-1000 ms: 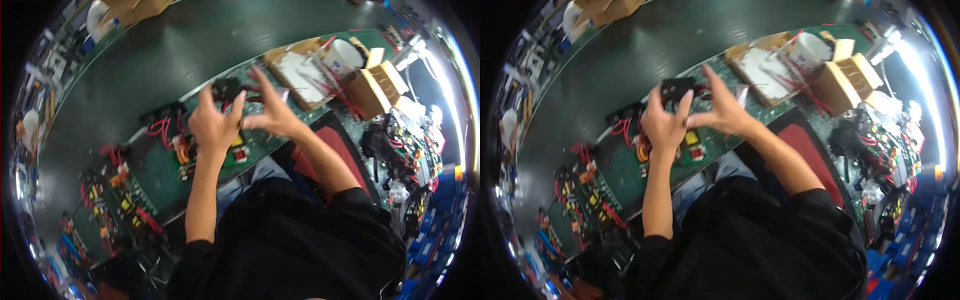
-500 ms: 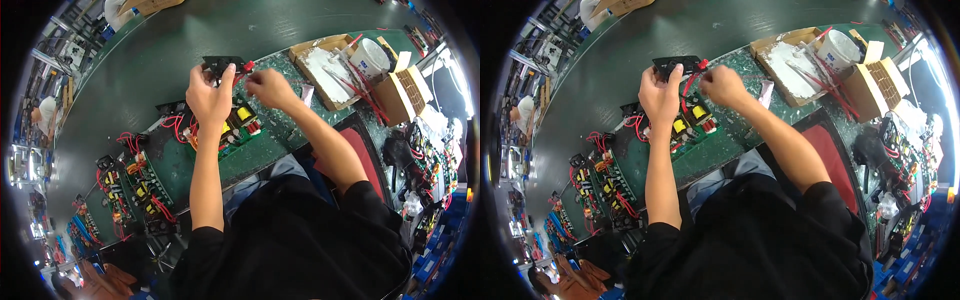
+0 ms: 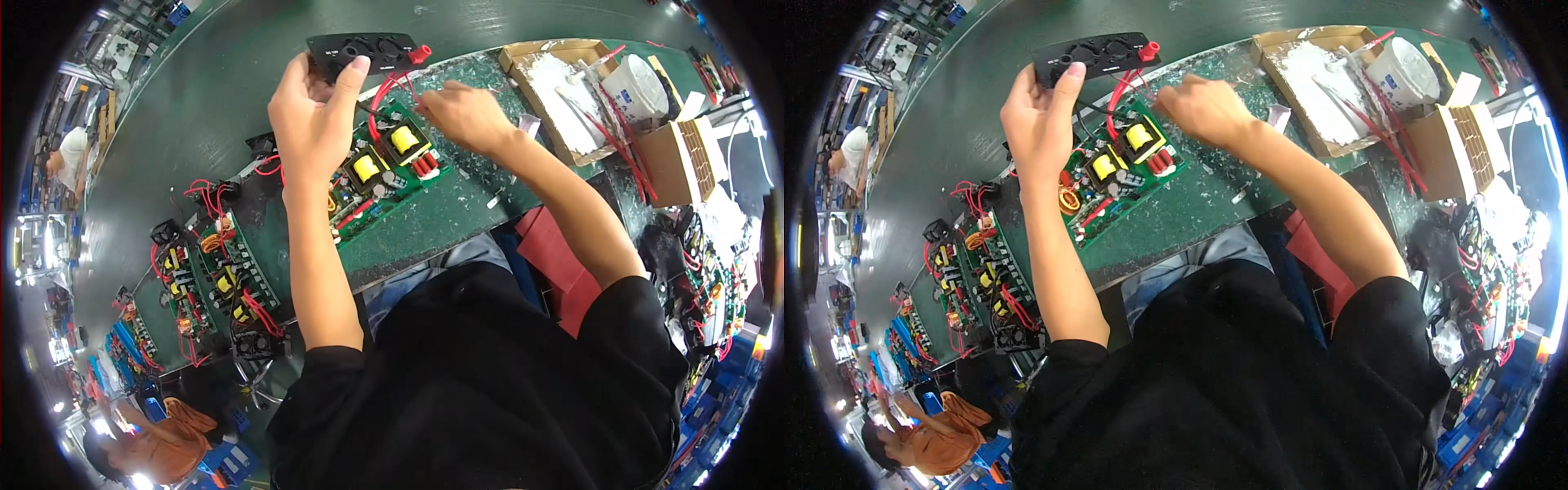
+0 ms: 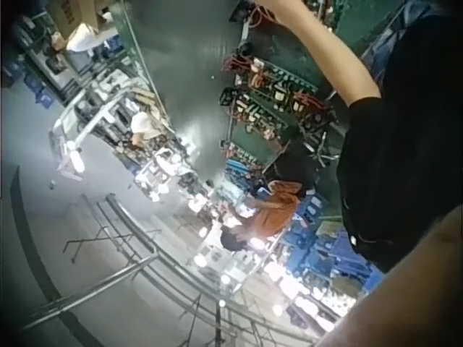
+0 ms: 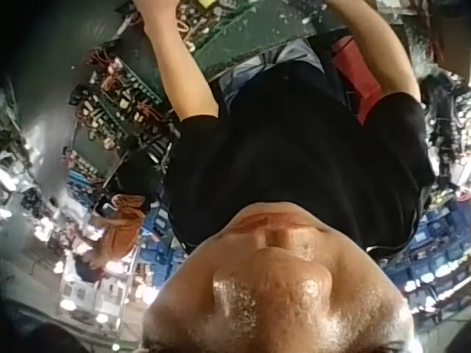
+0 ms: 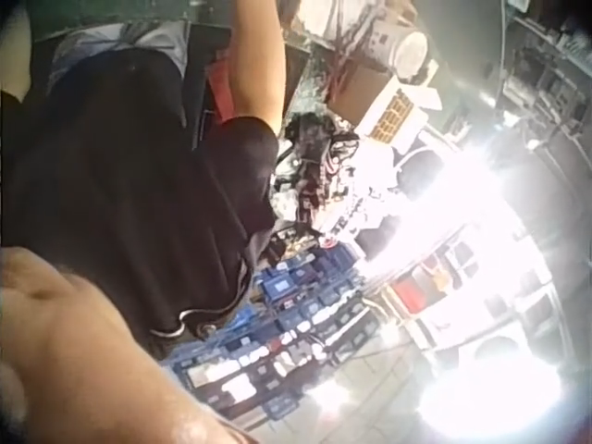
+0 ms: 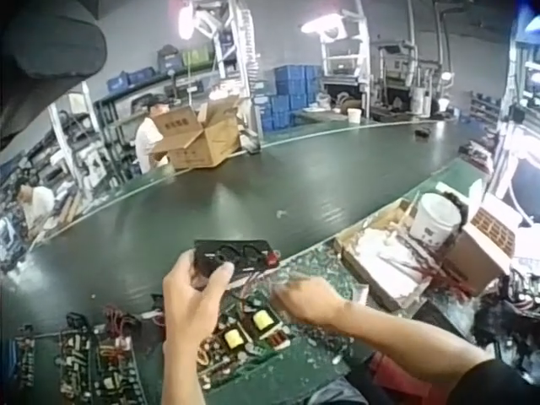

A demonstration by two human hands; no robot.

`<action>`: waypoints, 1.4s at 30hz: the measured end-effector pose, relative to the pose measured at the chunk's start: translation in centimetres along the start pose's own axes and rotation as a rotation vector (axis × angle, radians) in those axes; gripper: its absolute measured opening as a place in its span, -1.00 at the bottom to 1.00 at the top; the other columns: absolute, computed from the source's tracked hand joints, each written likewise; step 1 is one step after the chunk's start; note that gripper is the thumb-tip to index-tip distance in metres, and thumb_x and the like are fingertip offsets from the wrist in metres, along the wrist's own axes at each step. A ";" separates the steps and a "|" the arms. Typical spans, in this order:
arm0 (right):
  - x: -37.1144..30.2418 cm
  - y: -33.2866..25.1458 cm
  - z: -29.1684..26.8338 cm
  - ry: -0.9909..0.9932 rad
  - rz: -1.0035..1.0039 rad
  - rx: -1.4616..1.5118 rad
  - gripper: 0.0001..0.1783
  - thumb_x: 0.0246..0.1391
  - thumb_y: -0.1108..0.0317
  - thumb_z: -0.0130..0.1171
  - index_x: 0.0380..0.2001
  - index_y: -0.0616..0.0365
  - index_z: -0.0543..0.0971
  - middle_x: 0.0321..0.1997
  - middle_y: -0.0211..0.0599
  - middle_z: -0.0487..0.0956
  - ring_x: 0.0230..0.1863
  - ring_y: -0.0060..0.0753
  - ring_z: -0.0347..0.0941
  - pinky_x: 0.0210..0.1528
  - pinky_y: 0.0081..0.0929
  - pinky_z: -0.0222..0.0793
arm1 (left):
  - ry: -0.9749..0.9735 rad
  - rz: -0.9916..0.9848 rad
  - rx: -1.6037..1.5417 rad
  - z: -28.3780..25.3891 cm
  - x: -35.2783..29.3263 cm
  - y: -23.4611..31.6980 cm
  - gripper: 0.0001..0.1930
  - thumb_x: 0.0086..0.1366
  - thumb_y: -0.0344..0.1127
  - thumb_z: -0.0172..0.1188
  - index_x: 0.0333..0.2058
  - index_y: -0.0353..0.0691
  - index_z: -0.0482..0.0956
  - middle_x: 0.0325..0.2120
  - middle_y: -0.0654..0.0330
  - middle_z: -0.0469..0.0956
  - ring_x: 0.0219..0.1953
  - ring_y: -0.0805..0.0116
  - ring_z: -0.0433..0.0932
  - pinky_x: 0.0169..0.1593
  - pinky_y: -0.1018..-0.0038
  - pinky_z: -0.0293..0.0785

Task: The worker is seen assembling various components, including cooling fans and wires, onto printed circuit boards and applying a white sealant paste at an assembly line station.

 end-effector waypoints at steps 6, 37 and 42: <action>-0.1 0.7 -11.2 -0.007 0.170 0.254 -0.66 0.27 0.16 0.06 -0.27 0.29 0.56 -0.52 -0.11 0.52 -0.48 -0.27 0.43 -0.34 -0.33 0.35 | 0.077 -0.004 0.015 -1.0 0.1 0.6 -0.62 0.22 -0.18 0.38 -0.20 -0.41 0.57 -0.40 0.25 0.64 -0.41 0.59 0.49 -0.28 0.58 0.43; -11.6 -4.6 -1.9 -0.161 0.711 1.768 -0.68 0.30 0.33 0.02 0.01 0.29 0.52 -0.12 -0.33 0.55 -0.11 -0.52 0.44 -0.02 -0.54 0.33 | -0.144 -0.452 0.058 4.0 -13.6 -1.4 -0.73 0.43 -0.25 0.12 -0.09 -0.34 0.62 -0.37 0.21 0.64 -0.34 0.53 0.57 -0.32 0.59 0.48; -13.0 -3.5 -1.1 -0.176 0.868 1.737 -0.79 0.27 0.38 0.08 -0.10 0.25 0.53 -0.18 -0.28 0.62 -0.23 -0.52 0.56 -0.22 -0.60 0.44 | -0.163 -0.437 0.015 4.6 -13.2 -0.7 -0.76 0.41 -0.30 0.15 -0.10 -0.33 0.63 -0.34 0.21 0.65 -0.31 0.53 0.60 -0.32 0.61 0.49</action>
Point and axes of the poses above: each hand's wrist, its own x-axis towards the middle knuckle, its own z-axis out of the palm, y = z × x, the point moved 8 cm from there along x, towards the middle knuckle
